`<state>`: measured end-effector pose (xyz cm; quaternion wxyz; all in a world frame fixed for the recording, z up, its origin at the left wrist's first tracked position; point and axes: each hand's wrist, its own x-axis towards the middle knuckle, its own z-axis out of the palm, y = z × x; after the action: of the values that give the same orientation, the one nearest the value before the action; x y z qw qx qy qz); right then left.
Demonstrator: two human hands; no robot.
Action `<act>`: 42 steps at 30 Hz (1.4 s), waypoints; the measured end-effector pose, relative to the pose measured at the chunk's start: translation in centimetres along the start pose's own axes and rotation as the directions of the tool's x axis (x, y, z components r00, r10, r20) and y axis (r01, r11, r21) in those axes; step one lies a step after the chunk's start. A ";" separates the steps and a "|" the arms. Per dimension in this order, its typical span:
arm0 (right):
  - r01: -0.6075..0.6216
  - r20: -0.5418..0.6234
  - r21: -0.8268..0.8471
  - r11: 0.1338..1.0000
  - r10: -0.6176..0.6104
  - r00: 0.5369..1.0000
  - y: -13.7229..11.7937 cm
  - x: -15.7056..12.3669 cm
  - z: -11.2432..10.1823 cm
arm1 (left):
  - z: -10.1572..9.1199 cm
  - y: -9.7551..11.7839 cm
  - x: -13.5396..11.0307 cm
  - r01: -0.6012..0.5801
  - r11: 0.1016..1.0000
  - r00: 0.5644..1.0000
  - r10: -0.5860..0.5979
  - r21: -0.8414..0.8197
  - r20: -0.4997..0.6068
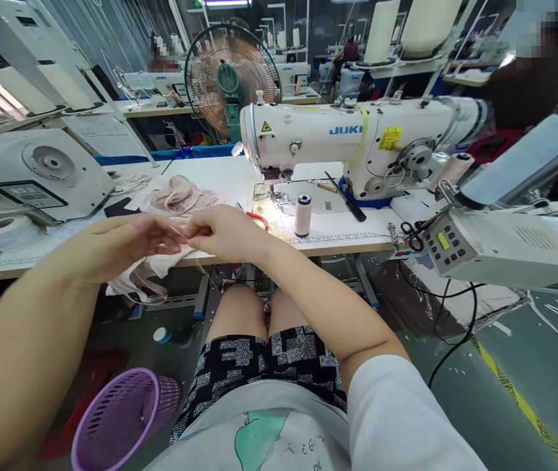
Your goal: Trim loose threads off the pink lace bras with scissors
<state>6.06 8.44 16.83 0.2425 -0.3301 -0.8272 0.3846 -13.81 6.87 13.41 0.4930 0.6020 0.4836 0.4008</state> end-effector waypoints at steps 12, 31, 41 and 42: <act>-0.088 0.032 0.264 0.961 0.082 0.996 1.2 0.6 -0.7 | 6.2 -4.4 -2.0 0.124 0.901 0.988 -0.075 -0.415 0.132; -0.111 0.090 0.306 0.946 0.087 0.992 1.0 1.1 0.2 | 6.4 -4.3 -1.3 0.085 0.896 0.996 -0.076 -0.436 0.038; -0.141 0.087 0.233 0.962 0.124 0.988 0.0 1.0 0.0 | 6.2 -4.1 -1.1 0.119 0.907 0.993 -0.115 -0.405 0.034; -0.138 0.084 0.234 0.962 0.122 0.989 0.0 1.0 0.0 | 6.1 -4.1 -1.1 0.127 0.908 0.991 -0.128 -0.399 0.023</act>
<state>5.39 9.17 17.00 0.2261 -0.3387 -0.7593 0.5076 -8.92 4.71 8.18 0.6297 0.4552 0.4308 0.4590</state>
